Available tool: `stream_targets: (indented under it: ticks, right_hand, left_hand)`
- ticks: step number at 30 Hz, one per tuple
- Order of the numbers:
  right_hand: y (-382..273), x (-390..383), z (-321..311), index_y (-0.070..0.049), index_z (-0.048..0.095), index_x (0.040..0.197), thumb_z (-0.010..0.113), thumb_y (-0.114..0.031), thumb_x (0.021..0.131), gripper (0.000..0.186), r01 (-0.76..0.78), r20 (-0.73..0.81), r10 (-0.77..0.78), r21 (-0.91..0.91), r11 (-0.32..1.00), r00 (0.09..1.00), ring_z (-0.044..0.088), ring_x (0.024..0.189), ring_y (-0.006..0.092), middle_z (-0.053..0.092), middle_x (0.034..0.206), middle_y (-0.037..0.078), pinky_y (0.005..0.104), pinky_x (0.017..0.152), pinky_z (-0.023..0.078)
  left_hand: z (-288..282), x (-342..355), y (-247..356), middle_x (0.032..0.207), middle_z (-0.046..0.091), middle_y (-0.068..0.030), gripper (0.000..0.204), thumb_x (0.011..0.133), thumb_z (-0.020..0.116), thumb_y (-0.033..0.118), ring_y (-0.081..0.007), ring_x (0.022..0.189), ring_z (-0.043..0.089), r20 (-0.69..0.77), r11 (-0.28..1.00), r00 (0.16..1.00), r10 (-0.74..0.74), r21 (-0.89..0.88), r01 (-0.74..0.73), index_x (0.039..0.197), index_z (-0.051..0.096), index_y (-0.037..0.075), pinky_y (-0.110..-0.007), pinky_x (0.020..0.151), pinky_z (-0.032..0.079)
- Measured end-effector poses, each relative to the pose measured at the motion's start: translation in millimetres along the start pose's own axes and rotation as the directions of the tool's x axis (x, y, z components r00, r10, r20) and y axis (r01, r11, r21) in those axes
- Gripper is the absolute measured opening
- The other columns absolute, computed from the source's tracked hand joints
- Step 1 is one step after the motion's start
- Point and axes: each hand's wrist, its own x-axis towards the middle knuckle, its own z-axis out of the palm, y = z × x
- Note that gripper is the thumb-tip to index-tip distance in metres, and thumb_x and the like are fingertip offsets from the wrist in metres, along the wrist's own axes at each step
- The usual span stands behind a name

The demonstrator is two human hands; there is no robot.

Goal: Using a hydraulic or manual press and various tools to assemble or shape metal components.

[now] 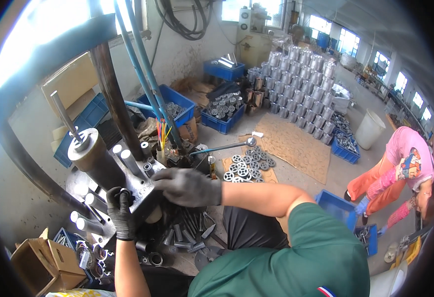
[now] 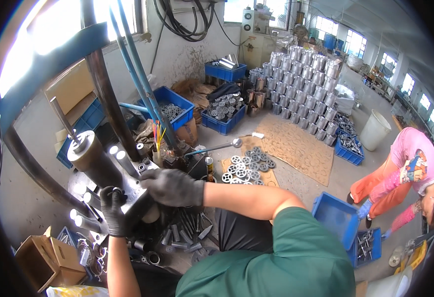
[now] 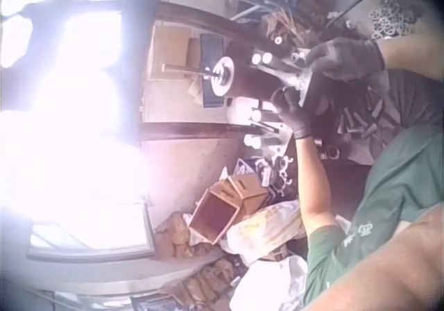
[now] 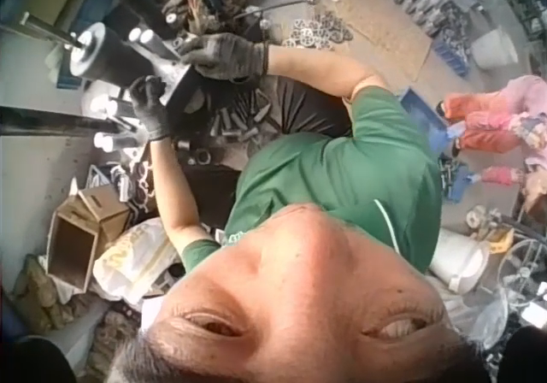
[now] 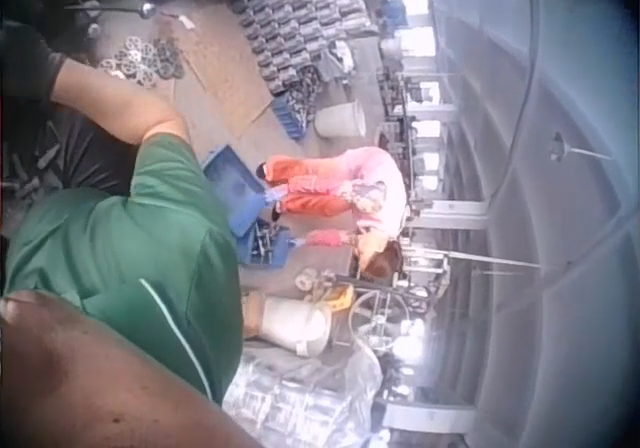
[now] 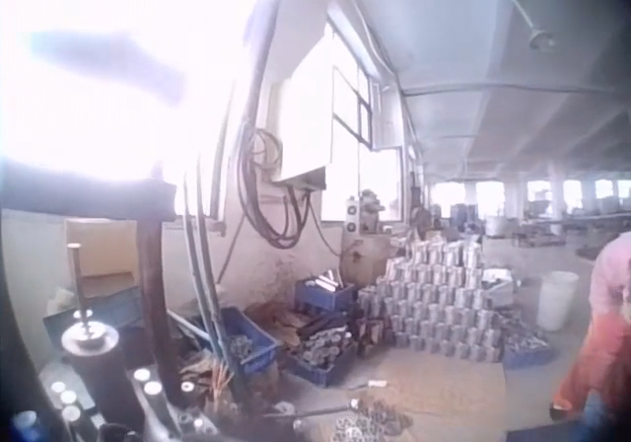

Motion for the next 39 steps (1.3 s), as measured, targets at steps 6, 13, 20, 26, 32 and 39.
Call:
stream_targets:
  ticks: [6,13,20,26,32,39]
  right_hand:
    - [1,61,81,-0.008,0.071,0.13,0.079,-0.014,0.088,0.043,-0.019,0.129,-0.021,0.301,0.953,0.991,0.072,0.115,0.0387,0.067,0.132,0.02,0.0451,0.101,0.059]
    - [36,138,92,-0.005,0.074,0.098,0.079,-0.013,0.091,0.012,0.269,-0.091,-0.262,0.072,0.96,0.961,0.073,0.087,0.0333,0.073,0.094,0.014,0.0423,0.081,0.06]
    - [92,237,115,-0.008,0.081,0.113,0.068,-0.024,0.098,0.026,-0.182,-0.175,0.185,0.029,0.983,0.967,0.073,0.107,0.0378,0.077,0.116,0.017,0.0469,0.102,0.057]
    - [103,247,126,-0.008,0.082,0.107,0.065,-0.025,0.101,0.025,-0.244,-0.123,0.234,-0.075,0.967,0.964,0.073,0.11,0.0403,0.077,0.118,0.019,0.0476,0.102,0.057]
    - [102,246,124,-0.008,0.081,0.102,0.065,-0.029,0.101,0.027,-0.224,-0.135,0.212,-0.078,0.971,0.968,0.071,0.107,0.0402,0.076,0.114,0.018,0.0493,0.1,0.056]
    - [102,255,119,-0.009,0.08,0.096,0.062,-0.031,0.1,0.029,-0.23,-0.065,0.222,-0.153,0.961,0.973,0.071,0.105,0.0402,0.075,0.108,0.018,0.0507,0.097,0.056]
  left_hand:
    - [5,-5,14,0.134,0.061,-0.0164,0.052,0.092,0.081,0.016,-0.0292,0.108,0.07,0.169,0.87,0.92,0.354,0.3,-0.391,0.14,0.061,0.013,-0.039,0.087,0.063]
    - [-13,-2,27,0.105,0.072,-0.0095,0.048,0.109,0.067,0.035,-0.0183,0.092,0.07,-0.043,0.98,0.993,-0.111,-0.169,0.102,0.148,0.054,0.008,-0.034,0.083,0.062]
    - [-1,-3,16,0.1,0.072,-0.0071,0.038,0.111,0.064,0.02,-0.0152,0.09,0.068,-0.038,0.996,0.997,-0.067,-0.056,0.064,0.145,0.057,0.003,-0.031,0.087,0.058]
    - [-4,-9,12,0.109,0.071,-0.0062,0.038,0.109,0.062,0.006,-0.0139,0.098,0.066,0.04,0.996,0.999,-0.006,0.089,0.003,0.147,0.056,0.002,-0.031,0.095,0.055]
    - [-6,22,27,0.12,0.072,-0.0069,0.032,0.107,0.065,0.002,-0.0142,0.109,0.068,-0.011,0.894,0.958,0.287,0.362,-0.263,0.139,0.062,0.002,-0.03,0.098,0.055]
    - [-16,184,90,0.119,0.074,-0.0225,0.044,0.099,0.068,0.031,-0.0387,0.113,0.069,-0.25,0.688,0.813,0.526,0.688,-0.233,0.132,0.065,0.001,-0.049,0.101,0.052]
